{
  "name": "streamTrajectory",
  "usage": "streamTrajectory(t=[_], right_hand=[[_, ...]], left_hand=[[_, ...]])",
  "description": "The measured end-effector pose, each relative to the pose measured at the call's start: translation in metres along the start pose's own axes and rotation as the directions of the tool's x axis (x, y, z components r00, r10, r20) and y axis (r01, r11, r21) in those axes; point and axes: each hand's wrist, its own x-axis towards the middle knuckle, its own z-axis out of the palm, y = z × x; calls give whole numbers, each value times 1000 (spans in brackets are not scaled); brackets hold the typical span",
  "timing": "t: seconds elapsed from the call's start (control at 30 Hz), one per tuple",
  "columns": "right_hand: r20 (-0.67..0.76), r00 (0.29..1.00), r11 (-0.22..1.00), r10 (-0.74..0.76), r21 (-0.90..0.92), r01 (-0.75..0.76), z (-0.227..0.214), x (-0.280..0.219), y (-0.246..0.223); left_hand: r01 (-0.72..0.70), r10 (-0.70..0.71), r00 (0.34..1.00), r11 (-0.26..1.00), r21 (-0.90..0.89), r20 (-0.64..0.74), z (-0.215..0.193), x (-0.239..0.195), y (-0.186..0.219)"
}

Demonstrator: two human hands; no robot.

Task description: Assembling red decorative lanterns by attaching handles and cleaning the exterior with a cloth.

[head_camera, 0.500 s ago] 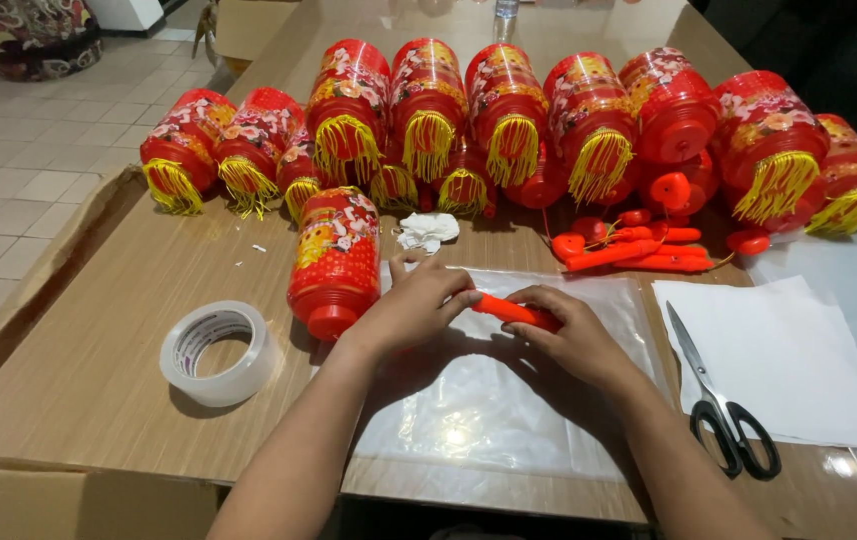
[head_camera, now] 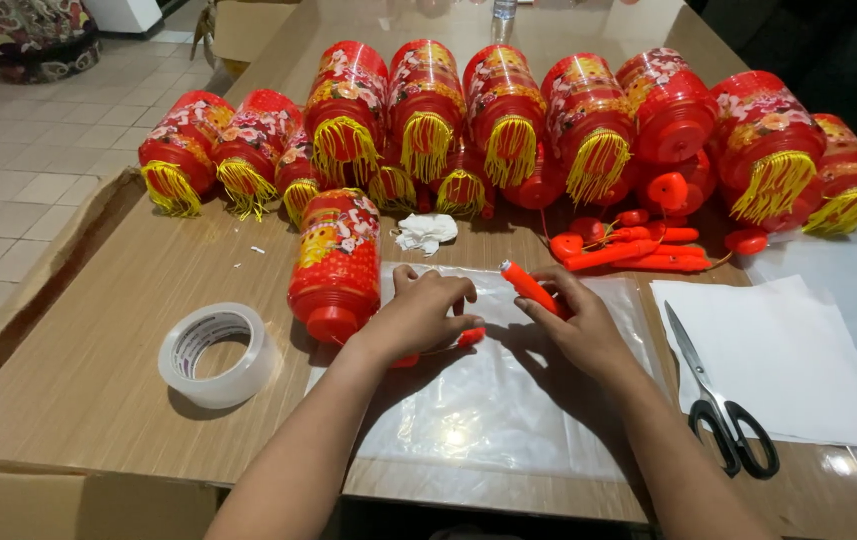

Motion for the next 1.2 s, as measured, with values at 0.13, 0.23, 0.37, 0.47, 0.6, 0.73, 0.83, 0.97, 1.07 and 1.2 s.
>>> streamTrajectory(t=[0.13,0.23,0.37,0.47,0.6,0.73,0.83,0.97,1.07,1.2], right_hand=[[7,1000,999,15,44,-15,-1,1,0],[14,997,997,-70,-24,71,-1,-1,-7],[23,995,992,-99,-74,100,-2,2,-5],[54,993,988,-103,-106,108,-3,2,-8],[31,992,986,-119,-110,122,-2,4,-4],[-77,991,986,-110,-133,99,-4,2,9],[-153,985,993,-79,-100,64,-3,5,6],[-197,978,997,-68,-47,60,-7,12,20],[-197,978,998,-61,-19,58,-6,12,19],[-211,975,997,-76,-17,74,-5,10,13]], left_hand=[[-10,5,997,997,-82,-73,-10,-4,13],[-58,22,982,981,-185,-189,-16,-4,17],[-120,80,979,970,-211,-187,-4,0,10],[-142,108,972,978,-155,-208,7,4,2],[-168,112,938,975,-146,-328,3,2,1],[-158,36,866,966,-205,-499,2,11,-19],[-187,10,779,958,-216,-626,0,12,-22],[-123,40,774,988,-88,-632,-4,18,-10],[-143,43,804,982,-123,-593,4,38,-17],[-74,-16,847,986,-147,-532,17,72,-32]])
